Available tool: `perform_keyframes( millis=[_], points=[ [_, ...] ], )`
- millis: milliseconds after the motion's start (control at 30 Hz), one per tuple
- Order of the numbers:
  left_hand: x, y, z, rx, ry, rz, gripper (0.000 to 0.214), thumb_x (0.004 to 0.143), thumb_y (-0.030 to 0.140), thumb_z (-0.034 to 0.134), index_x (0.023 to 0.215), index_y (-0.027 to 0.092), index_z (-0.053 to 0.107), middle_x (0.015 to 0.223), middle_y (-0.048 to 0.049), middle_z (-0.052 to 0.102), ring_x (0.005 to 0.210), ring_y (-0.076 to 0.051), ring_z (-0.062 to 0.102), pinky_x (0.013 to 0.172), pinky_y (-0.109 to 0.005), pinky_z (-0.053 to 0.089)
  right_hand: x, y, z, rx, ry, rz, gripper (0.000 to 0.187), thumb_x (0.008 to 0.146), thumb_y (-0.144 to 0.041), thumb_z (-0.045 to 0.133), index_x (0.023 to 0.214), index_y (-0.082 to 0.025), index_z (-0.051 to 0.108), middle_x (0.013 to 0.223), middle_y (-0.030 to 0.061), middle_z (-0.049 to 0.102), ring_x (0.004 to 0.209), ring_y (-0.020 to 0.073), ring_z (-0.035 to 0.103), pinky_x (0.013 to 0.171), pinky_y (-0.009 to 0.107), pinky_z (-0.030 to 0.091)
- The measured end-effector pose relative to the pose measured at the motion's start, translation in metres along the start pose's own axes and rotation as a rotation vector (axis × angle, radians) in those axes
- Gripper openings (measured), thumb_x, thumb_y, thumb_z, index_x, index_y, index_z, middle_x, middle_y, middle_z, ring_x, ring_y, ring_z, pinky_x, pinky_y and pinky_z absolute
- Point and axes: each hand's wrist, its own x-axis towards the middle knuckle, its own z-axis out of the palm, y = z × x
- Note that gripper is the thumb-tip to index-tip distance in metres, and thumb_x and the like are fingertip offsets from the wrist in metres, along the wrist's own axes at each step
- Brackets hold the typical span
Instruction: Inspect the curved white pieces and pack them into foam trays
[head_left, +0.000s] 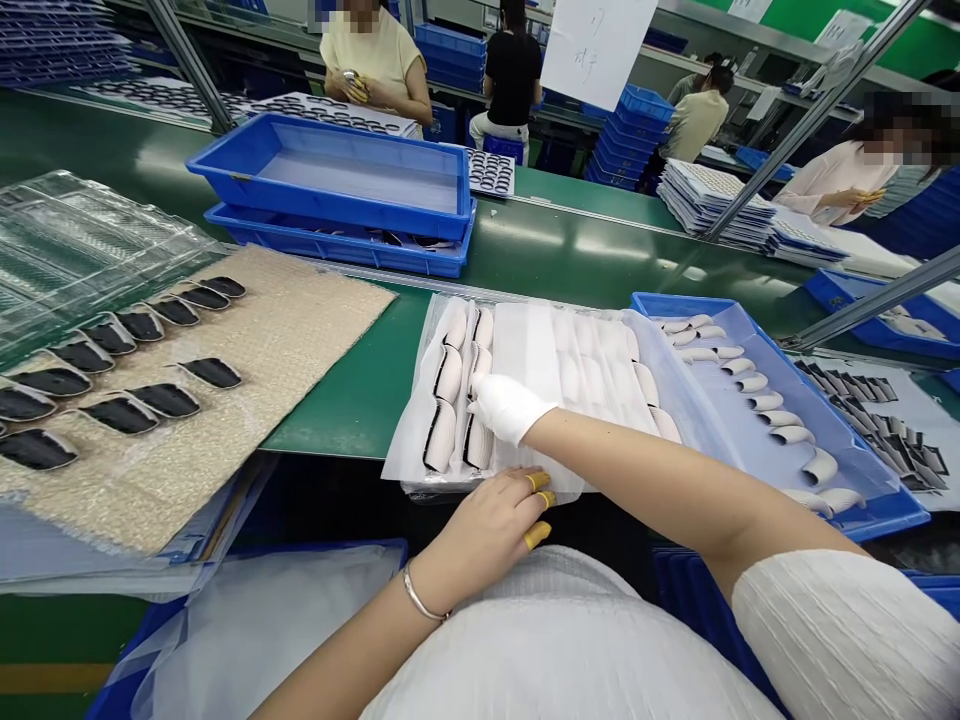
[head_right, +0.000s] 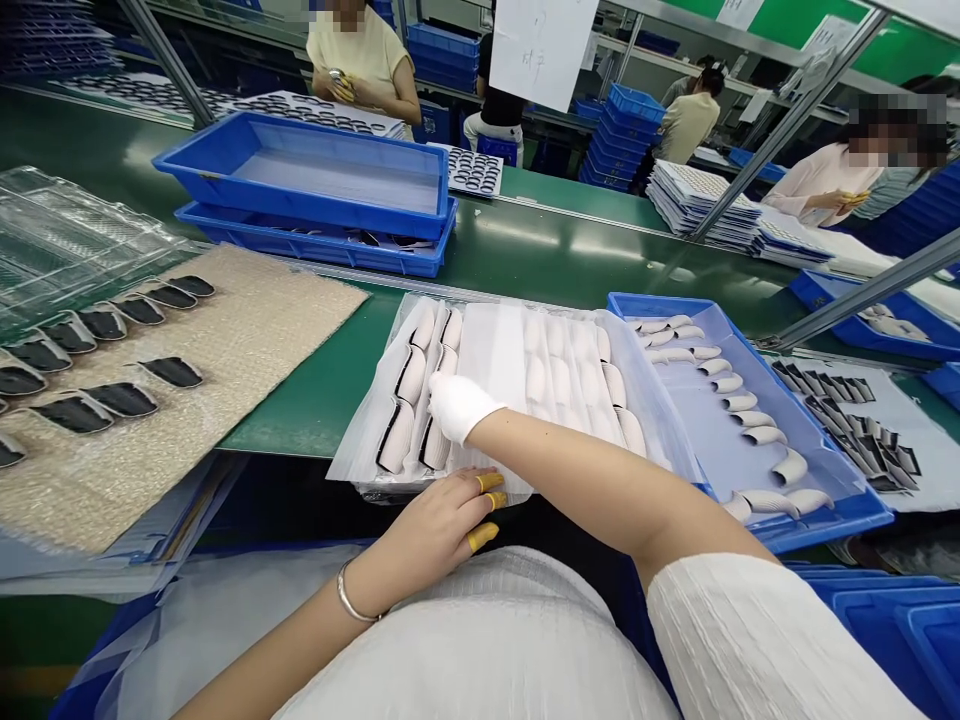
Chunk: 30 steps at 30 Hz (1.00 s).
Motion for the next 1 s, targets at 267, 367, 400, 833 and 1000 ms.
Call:
perform_keyframes(
  millis=[267, 367, 400, 833, 1000],
  points=[
    [0.001, -0.006, -0.03, -0.065, 0.122, -0.068, 0.041, 0.098, 0.039, 0.052, 0.133, 0.018, 0.053, 0.133, -0.0161, 0.062, 0.132, -0.032, 0.051, 0.108, -0.051, 0.043, 0.001, 0.06, -0.055, -0.161, 0.234, -0.002, 0.036, 0.104, -0.03, 0.034, 0.122, -0.014, 0.062, 0.117, 0.0128, 0.067, 0.108, 0.0228, 0.061, 0.092, 0.031, 0.043],
    [0.015, -0.013, -0.035, 0.017, 0.081, -0.127, 0.058, 0.093, 0.051, 0.057, 0.136, 0.013, 0.052, 0.135, -0.0219, 0.06, 0.14, -0.04, 0.042, 0.111, -0.06, 0.036, 0.021, 0.09, -0.074, -0.275, 0.181, 0.058, 0.04, 0.102, -0.03, 0.039, 0.131, -0.012, 0.06, 0.123, 0.0173, 0.065, 0.115, 0.029, 0.058, 0.097, 0.038, 0.042],
    [0.021, -0.015, -0.035, 0.063, 0.048, -0.156, 0.06, 0.091, 0.054, 0.058, 0.132, 0.011, 0.055, 0.131, -0.0238, 0.062, 0.139, -0.043, 0.042, 0.11, -0.063, 0.036, 0.029, 0.096, -0.077, -0.292, 0.145, 0.057, 0.039, 0.1, -0.031, 0.044, 0.128, -0.01, 0.062, 0.122, 0.0194, 0.066, 0.115, 0.0318, 0.058, 0.097, 0.041, 0.042],
    [0.03, -0.038, -0.014, 0.534, -0.187, -0.095, 0.033, 0.088, 0.047, 0.061, 0.1, 0.019, 0.071, 0.105, -0.0156, 0.071, 0.131, -0.045, 0.049, 0.108, -0.071, 0.026, 0.079, 0.087, -0.05, -0.231, 0.068, 0.109, 0.039, 0.093, -0.018, 0.044, 0.128, -0.015, 0.06, 0.143, 0.0124, 0.056, 0.14, 0.0331, 0.034, 0.11, 0.061, 0.031],
    [0.025, -0.073, -0.002, 0.634, -0.093, 0.08, 0.041, 0.082, 0.051, 0.06, 0.104, 0.02, 0.075, 0.11, -0.0158, 0.074, 0.124, -0.045, 0.056, 0.106, -0.07, 0.028, 0.072, 0.097, -0.057, -0.153, 0.176, 0.083, 0.041, 0.092, -0.022, 0.048, 0.132, -0.017, 0.057, 0.137, 0.0101, 0.061, 0.131, 0.0313, 0.045, 0.105, 0.054, 0.04]
  ],
)
